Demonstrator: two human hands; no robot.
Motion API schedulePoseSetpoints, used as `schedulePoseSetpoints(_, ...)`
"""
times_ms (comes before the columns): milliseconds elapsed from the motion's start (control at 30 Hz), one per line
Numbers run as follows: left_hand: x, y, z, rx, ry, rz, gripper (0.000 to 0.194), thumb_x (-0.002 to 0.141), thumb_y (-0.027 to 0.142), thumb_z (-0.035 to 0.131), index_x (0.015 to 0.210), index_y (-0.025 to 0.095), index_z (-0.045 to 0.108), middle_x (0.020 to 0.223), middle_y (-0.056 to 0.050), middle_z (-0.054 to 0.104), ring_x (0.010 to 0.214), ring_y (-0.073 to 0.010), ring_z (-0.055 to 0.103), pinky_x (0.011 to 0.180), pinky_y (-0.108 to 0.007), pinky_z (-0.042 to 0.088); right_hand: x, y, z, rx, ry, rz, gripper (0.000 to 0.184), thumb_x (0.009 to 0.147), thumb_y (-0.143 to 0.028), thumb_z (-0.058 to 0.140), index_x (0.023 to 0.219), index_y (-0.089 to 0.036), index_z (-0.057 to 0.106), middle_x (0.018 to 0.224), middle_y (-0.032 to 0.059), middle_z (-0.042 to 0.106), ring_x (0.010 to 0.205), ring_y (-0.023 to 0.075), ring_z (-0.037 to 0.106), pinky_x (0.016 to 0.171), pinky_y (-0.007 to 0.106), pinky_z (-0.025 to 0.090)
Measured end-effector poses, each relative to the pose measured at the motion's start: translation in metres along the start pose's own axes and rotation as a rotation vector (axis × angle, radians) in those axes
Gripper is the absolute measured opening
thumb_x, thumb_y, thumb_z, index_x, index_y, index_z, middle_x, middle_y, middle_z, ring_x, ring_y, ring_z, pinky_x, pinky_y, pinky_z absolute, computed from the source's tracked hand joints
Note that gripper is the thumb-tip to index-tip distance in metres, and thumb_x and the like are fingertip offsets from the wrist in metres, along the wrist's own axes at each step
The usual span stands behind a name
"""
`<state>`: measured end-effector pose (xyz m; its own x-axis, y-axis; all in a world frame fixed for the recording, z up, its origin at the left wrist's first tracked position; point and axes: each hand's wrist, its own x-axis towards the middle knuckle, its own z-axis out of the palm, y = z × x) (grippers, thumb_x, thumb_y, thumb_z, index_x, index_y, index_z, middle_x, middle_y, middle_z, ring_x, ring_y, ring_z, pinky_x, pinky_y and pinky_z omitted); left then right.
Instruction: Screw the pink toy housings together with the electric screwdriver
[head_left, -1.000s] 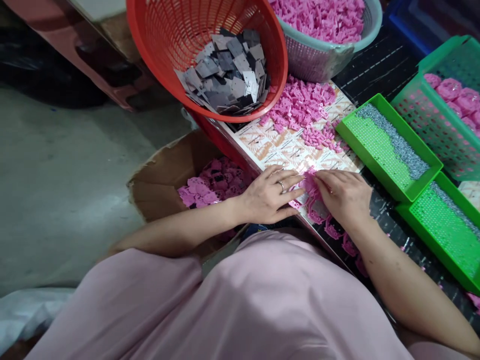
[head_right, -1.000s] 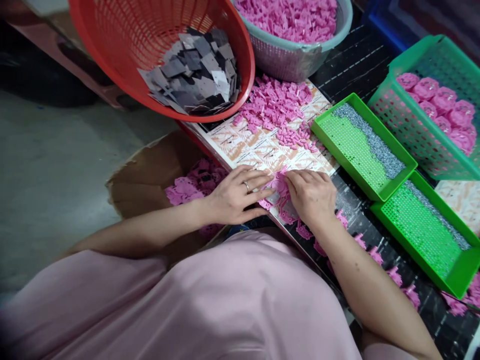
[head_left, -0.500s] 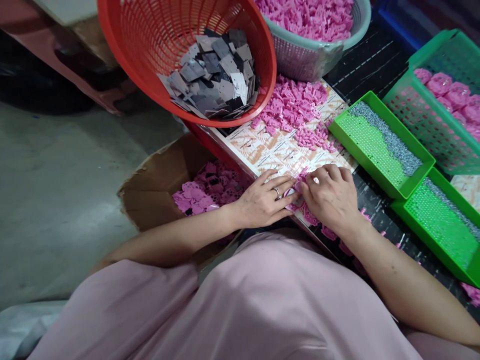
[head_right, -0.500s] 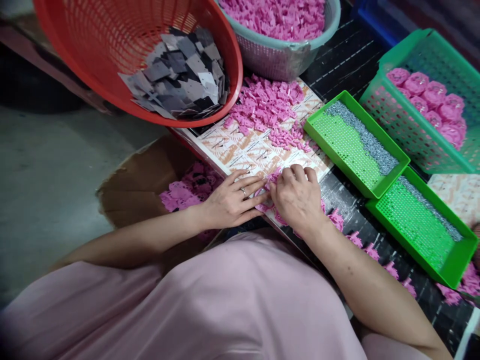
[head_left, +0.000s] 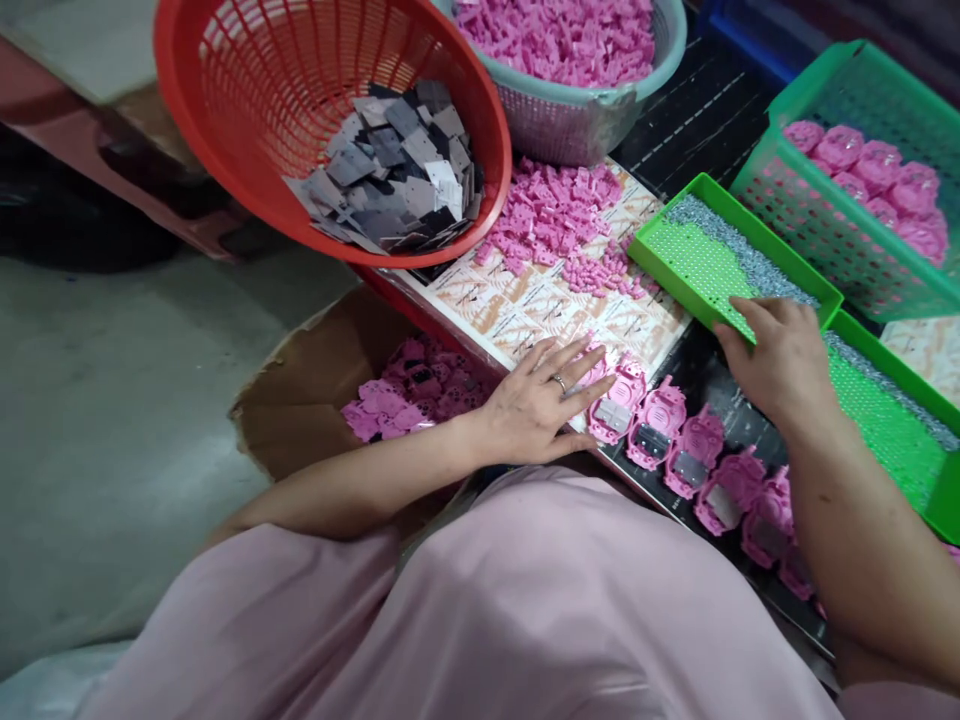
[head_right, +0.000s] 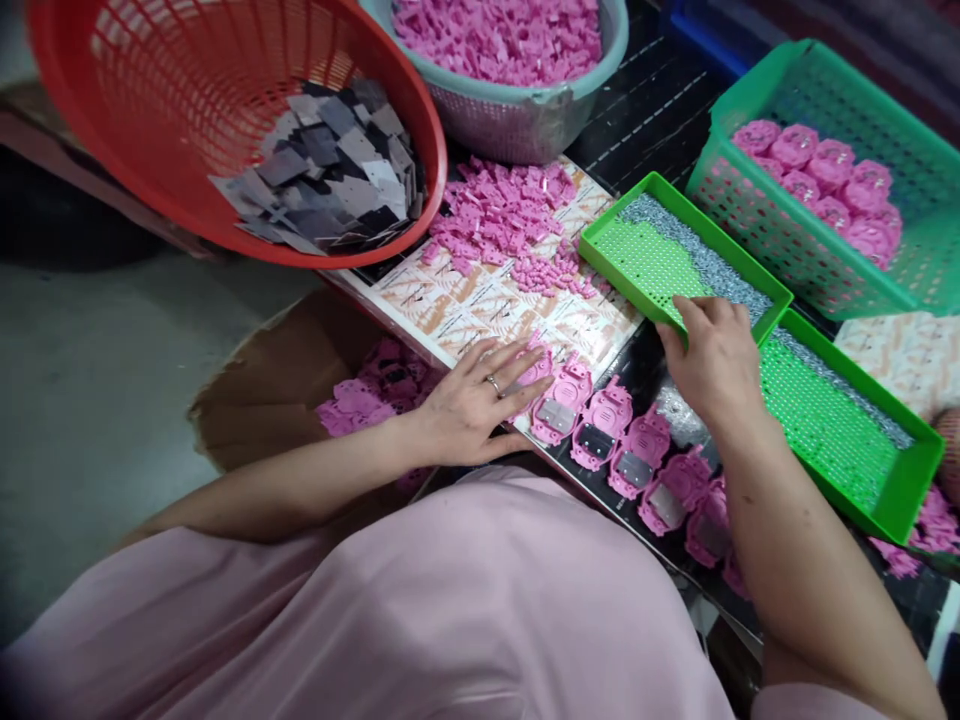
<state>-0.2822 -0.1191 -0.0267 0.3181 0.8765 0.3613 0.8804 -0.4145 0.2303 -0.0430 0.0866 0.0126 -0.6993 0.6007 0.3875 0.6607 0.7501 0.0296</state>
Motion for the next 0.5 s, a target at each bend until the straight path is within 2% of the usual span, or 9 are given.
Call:
schedulePoseSetpoints(67,0.006,0.004,0.004,0.006,-0.039,0.009,0.070,0.087,0.065,0.048,0.140,0.019,0.046,0.150,-0.017,0.037,0.140,-0.0352,0.031,0.112,-0.055,0.026,-0.006,0.012,0.012,0.032,-0.036,0.032,0.034,0.087,-0.040,0.056,0.108,-0.017,0.069,0.090,0.0125,0.066,0.083,0.0257,0.055,0.074,0.043,0.047)
schedulePoseSetpoints(167,0.011,0.007,0.010,0.036,-0.090,0.022,0.071,0.088,0.066,0.045,0.141,0.020,0.043,0.151,-0.017,0.034,0.140,-0.0353,0.031,0.112,-0.056,0.026,-0.012,0.013,0.023,0.081,-0.034,0.046,0.028,0.088,-0.034,0.053,0.105,-0.018,0.070,0.085,0.0097,0.065,0.078,0.0221,0.056,0.072,0.038,0.047)
schedulePoseSetpoints(333,0.016,0.004,0.013,0.053,-0.143,0.062,0.066,0.091,0.060,0.044,0.142,0.018,0.041,0.150,-0.018,0.036,0.140,-0.0362,0.031,0.111,-0.057,0.027,-0.017,0.005,0.019,0.133,-0.010,0.022,0.025,0.090,-0.029,0.051,0.098,-0.018,0.071,0.083,0.0077,0.067,0.078,0.0199,0.060,0.072,0.035,0.049)
schedulePoseSetpoints(500,0.026,0.002,0.013,0.050,-0.206,0.075,0.064,0.090,0.057,0.050,0.140,0.019,0.043,0.149,-0.017,0.038,0.141,-0.0353,0.030,0.112,-0.056,0.027,-0.023,-0.004,0.013,0.180,-0.020,-0.001,0.026,0.092,-0.029,0.048,0.099,-0.019,0.071,0.085,0.0078,0.066,0.079,0.0196,0.060,0.070,0.035,0.049)
